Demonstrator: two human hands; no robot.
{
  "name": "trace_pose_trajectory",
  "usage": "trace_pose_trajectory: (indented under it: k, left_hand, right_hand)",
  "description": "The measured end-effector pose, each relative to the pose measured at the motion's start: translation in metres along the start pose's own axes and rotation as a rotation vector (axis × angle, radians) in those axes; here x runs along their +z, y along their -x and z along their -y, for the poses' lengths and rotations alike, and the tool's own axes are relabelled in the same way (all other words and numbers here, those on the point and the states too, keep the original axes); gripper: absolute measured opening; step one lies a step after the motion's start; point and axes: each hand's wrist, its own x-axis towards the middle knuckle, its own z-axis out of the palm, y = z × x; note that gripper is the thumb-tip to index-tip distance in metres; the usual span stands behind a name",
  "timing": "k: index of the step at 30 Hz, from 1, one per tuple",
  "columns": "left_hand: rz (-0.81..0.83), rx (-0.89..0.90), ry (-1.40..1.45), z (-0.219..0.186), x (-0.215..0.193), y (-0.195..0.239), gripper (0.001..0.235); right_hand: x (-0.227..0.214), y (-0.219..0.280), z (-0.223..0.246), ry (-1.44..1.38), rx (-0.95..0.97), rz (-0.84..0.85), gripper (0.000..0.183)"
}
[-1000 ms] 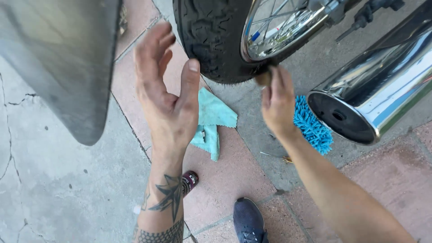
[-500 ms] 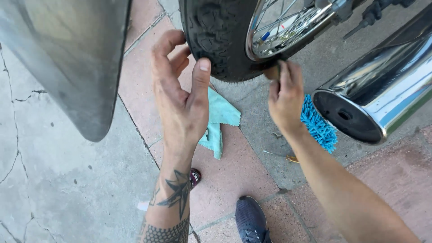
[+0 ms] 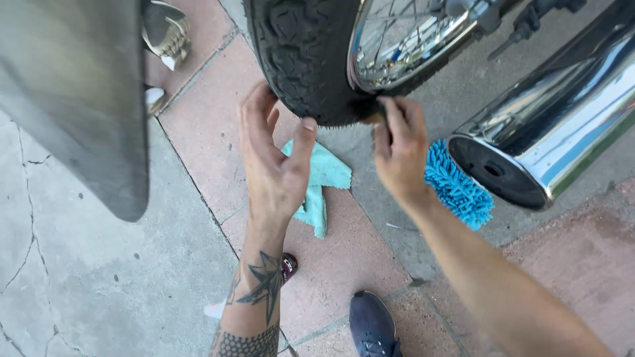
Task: The person cleans the rear tire and fender of a motorcycle using a blue duster, a green cloth, and a spray bottle. They wipe the tire and fender, then spray a dark sponge with liquid and scrub the tire tread.
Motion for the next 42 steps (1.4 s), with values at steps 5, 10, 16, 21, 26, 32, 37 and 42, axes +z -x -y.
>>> trace_pose_trajectory:
  k: [5,10,16,21,26,32,37,42]
  left_hand:
    - [-0.042,0.030,-0.065,-0.028,-0.008,-0.007,0.066]
    - [-0.061,0.020,0.018,-0.035,0.010,-0.018,0.068]
    - [-0.072,-0.021,0.043,-0.031,0.011,-0.013,0.072]
    - [-0.061,-0.016,-0.004,-0.024,0.005,-0.015,0.070]
    - [-0.036,-0.027,0.023,-0.009,0.006,-0.009,0.070]
    - [-0.038,0.043,0.150,0.031,0.021,0.000,0.074]
    - [0.014,0.025,0.137,0.004,0.001,-0.009,0.075]
    - [0.008,0.150,0.095,-0.021,-0.011,-0.019,0.066]
  right_hand:
    - [-0.022,-0.010,-0.020,0.334,-0.032,0.148,0.033]
    - [0.002,-0.012,0.026,0.100,0.207,-0.005,0.030]
    - [-0.001,-0.010,0.067,-0.063,0.155,-0.023,0.031]
    - [-0.006,-0.004,-0.042,0.115,0.159,0.050,0.020]
    - [-0.010,-0.010,-0.098,0.226,0.335,-0.103,0.010]
    - [0.018,-0.015,0.058,-0.306,0.328,-0.146,0.010]
    - [0.000,-0.016,0.034,-0.188,0.232,-0.032,0.013]
    - [-0.005,0.004,-0.111,0.170,0.167,-0.074,0.006]
